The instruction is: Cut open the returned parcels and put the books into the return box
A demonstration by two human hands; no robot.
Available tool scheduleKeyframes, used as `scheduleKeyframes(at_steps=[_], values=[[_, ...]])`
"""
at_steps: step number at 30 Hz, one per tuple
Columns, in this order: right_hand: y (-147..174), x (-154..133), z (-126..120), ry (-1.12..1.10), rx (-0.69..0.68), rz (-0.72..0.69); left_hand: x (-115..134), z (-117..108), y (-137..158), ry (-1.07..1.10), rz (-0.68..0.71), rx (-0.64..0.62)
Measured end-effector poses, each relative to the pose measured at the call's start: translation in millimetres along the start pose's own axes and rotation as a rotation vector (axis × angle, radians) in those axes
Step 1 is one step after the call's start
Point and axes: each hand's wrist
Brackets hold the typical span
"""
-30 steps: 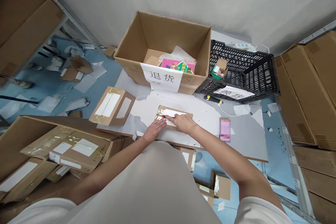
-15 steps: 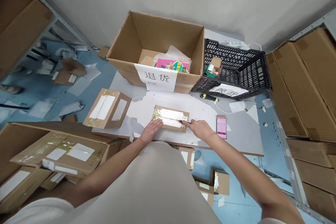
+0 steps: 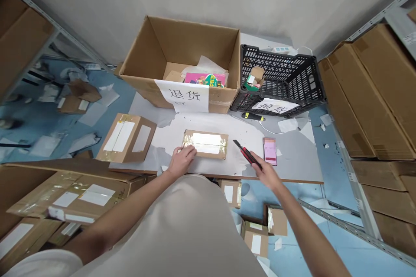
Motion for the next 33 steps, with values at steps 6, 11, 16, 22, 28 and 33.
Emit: scheduleKeyframes(at_steps=[6,11,16,22,28,33], values=[[-5.6,-5.1,78.6,-0.66,0.196,0.198,1.8,-18.9,-45.2,-0.066,0.007,-0.099],[0.8,-6.5,97.9,-0.78,0.237,0.183,0.3,-11.5,-61.1,-0.09,0.007,-0.158],[-4.5,-1.8,93.0,-0.762,0.152,0.178,-0.7,-11.2,-59.5,-0.064,0.023,-0.143],[-14.2,12.9,66.8,-0.714,-0.02,0.163,-3.1,-12.3,-64.1,-0.042,0.01,-0.114],[-20.4,11.6,56.3,-0.654,-0.123,0.155,-3.8,-10.1,-66.4,-0.039,0.025,-0.135],[-17.0,7.6,59.3,-0.701,-0.112,0.16,-2.4,-11.3,-66.1,-0.032,0.012,-0.116]])
Point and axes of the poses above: each hand's wrist, its own y-axis away from the middle knuckle, its own z-axis out of the palm, x = y × z, and after that the axes turned 10 degrees about -z, right-handed
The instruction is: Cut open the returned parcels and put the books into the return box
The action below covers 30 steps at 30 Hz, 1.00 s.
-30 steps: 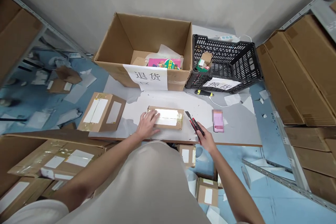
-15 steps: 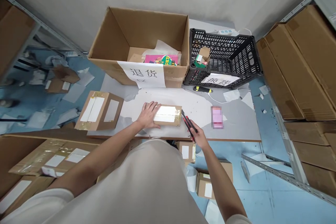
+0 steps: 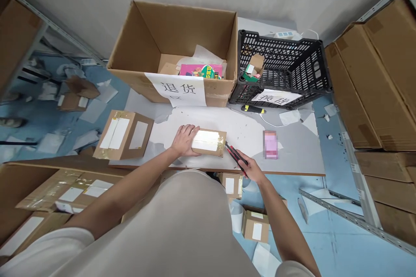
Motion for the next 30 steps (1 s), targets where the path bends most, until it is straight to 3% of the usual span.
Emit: scheduleKeyframes(at_steps=[20,30], values=[[18.6,14.4,20.8,-0.085,0.022,0.062,3.5,-0.3,0.3,-0.01,0.053,-0.031],[27.5,21.5,24.9,-0.063,0.078,0.007,8.5,0.0,2.9,-0.026,-0.037,-0.019]])
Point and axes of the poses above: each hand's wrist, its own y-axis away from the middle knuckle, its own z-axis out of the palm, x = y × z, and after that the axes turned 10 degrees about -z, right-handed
